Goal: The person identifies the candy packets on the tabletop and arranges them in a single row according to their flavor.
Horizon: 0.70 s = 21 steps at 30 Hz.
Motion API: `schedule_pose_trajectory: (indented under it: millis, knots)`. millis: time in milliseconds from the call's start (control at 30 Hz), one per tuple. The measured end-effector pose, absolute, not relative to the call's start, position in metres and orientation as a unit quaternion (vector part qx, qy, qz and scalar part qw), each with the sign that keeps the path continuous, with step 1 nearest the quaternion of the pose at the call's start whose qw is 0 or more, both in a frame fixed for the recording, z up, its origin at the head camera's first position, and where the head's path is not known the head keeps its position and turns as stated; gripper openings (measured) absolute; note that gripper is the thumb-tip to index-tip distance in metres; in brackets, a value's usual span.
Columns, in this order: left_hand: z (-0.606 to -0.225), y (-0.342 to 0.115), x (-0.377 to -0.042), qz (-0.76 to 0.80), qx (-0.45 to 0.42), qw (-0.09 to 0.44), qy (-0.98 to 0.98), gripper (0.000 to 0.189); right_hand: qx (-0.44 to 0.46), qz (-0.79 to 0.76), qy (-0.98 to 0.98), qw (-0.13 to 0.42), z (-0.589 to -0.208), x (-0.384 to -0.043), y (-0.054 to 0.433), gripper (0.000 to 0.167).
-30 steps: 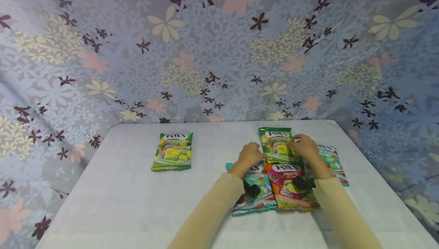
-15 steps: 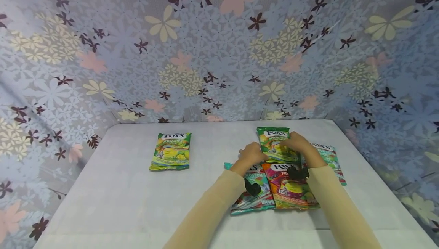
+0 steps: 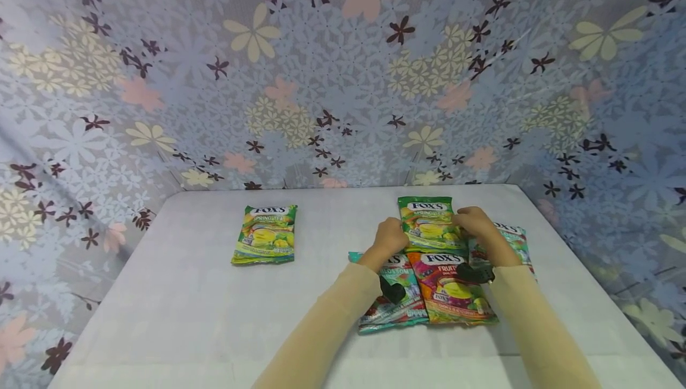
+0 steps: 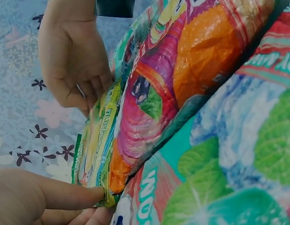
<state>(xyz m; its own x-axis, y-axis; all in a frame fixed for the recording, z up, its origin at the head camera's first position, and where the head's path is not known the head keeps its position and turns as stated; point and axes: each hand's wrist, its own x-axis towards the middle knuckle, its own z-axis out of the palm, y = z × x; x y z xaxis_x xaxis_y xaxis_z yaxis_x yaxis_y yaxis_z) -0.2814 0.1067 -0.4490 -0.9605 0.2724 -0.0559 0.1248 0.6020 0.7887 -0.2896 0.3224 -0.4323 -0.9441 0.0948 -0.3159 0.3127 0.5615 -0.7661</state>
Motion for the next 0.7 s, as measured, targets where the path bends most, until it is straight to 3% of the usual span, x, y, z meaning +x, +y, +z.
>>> schedule_pose_trajectory:
  millis: [233,467,700]
  knots:
    - [-0.451,0.104,-0.283,0.434,0.111,0.069,0.891,0.014,0.099,-0.519,0.844,0.097,-0.437,-0.286,0.318,0.07]
    - [-0.449,0.1,-0.284,0.447,0.112,0.053,0.886,0.048,0.1,-0.555,0.821,0.083,-0.437,-0.282,0.306,0.075]
    - [-0.449,0.091,-0.283,0.488,0.105,0.046,0.866,0.05,0.117,-0.583,0.802,0.051,-0.433,-0.279,0.293,0.074]
